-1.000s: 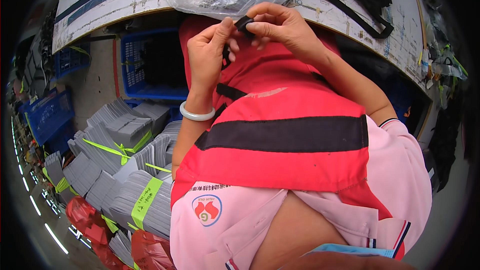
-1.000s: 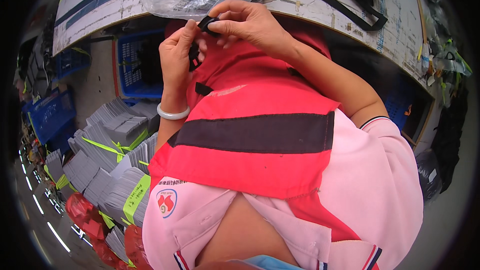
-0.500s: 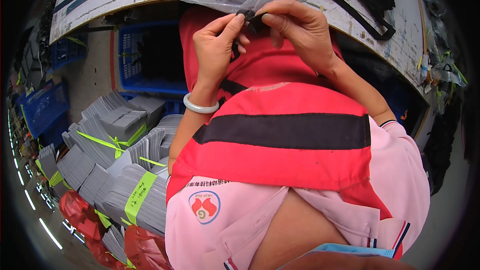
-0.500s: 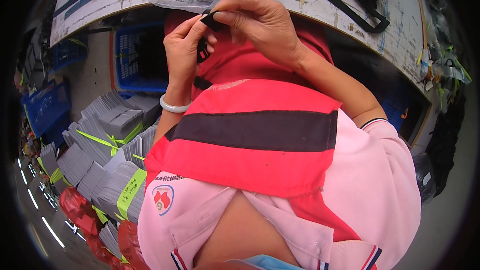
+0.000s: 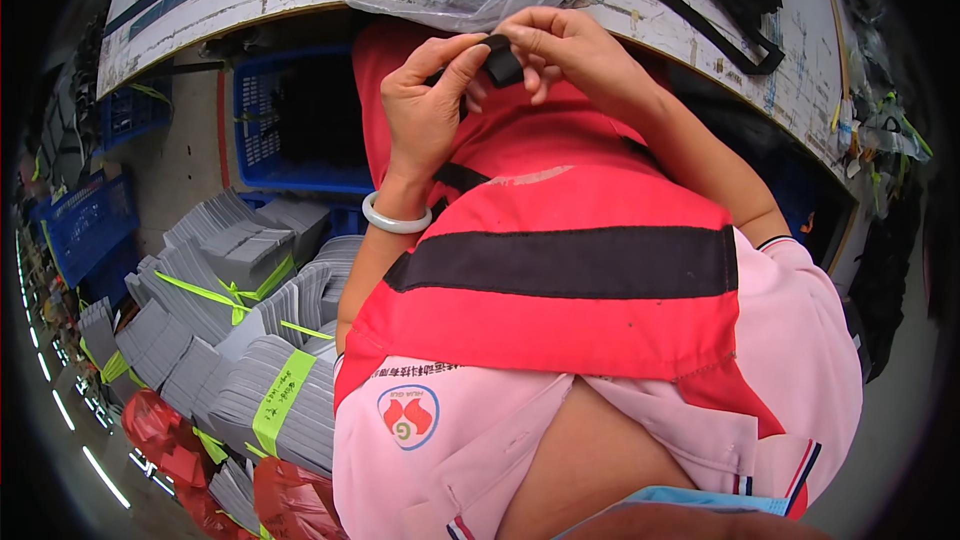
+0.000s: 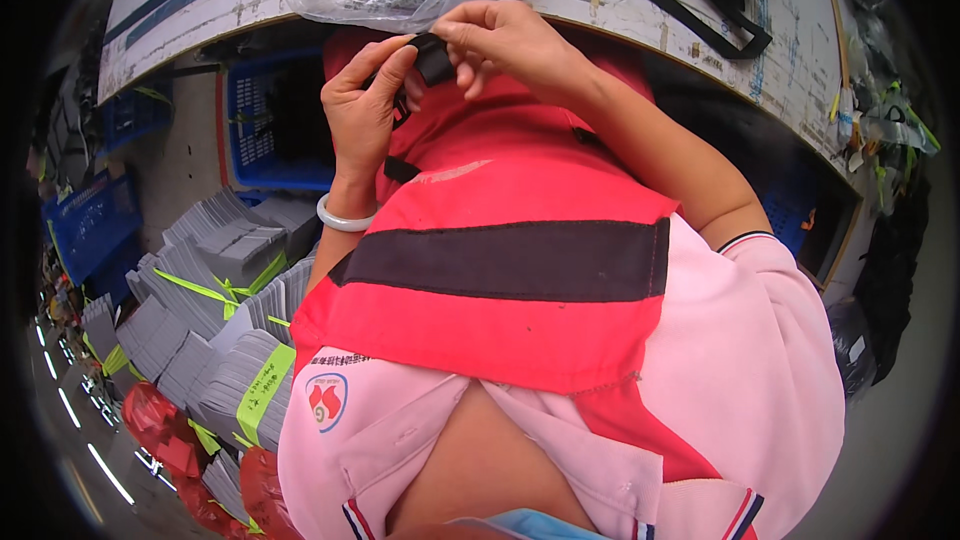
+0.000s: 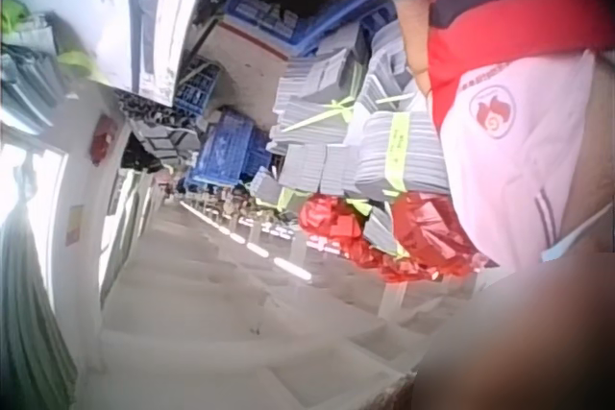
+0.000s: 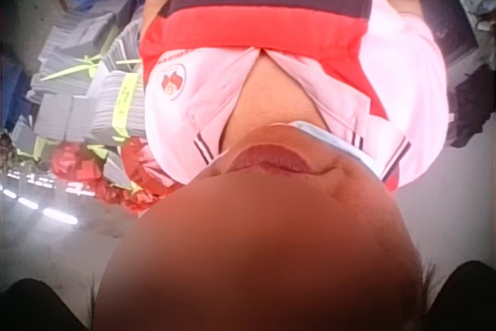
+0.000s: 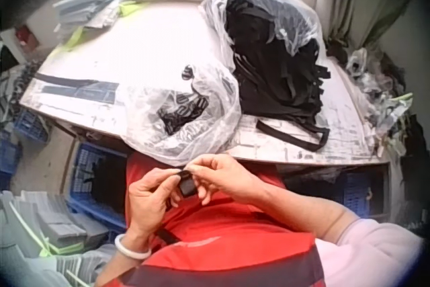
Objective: Assembling plastic buckles onto black nylon straps at a workbench.
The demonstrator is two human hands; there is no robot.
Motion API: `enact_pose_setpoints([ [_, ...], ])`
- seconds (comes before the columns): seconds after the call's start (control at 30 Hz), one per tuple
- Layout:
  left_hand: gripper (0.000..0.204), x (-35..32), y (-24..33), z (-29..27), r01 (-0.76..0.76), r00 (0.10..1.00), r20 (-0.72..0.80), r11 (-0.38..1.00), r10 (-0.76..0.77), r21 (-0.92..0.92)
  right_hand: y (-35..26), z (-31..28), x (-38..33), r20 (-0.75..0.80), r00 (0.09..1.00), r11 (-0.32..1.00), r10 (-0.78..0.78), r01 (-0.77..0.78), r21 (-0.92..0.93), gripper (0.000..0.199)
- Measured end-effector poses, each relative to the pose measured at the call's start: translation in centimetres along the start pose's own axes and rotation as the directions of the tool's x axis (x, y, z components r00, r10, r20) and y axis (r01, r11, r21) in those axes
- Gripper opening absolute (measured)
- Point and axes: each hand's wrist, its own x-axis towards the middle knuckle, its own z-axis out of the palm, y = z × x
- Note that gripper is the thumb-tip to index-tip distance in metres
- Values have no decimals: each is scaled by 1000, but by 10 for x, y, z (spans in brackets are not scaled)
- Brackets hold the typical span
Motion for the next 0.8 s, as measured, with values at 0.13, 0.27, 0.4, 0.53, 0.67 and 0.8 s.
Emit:
enact_pose_setpoints([
  [0.13,11,-6,8,-14,45,989,142,999,-40,-27,-1,-2,3,198,973,975,119,-152,161,19],
  [0.27,12,-20,45,-81,117,975,182,992,-125,55,-9,-8,7,-38,988,986,-147,149,70,19],
  [0.4,28,-36,50,-175,-151,899,-437,947,12,-285,-9,-49,-4,-220,800,711,-559,326,-623,15],
  [0.53,26,-58,-12,-260,-186,862,-484,795,-150,-577,13,-130,-8,-265,578,370,-771,69,-926,23],
  [0.67,33,-46,-33,-195,17,921,-271,725,-279,-688,31,-141,-32,-105,639,29,-762,-127,-991,35],
  [0.8,42,-13,-30,-101,189,965,-79,876,-248,-443,41,-125,-49,56,681,15,-730,98,-995,42],
])
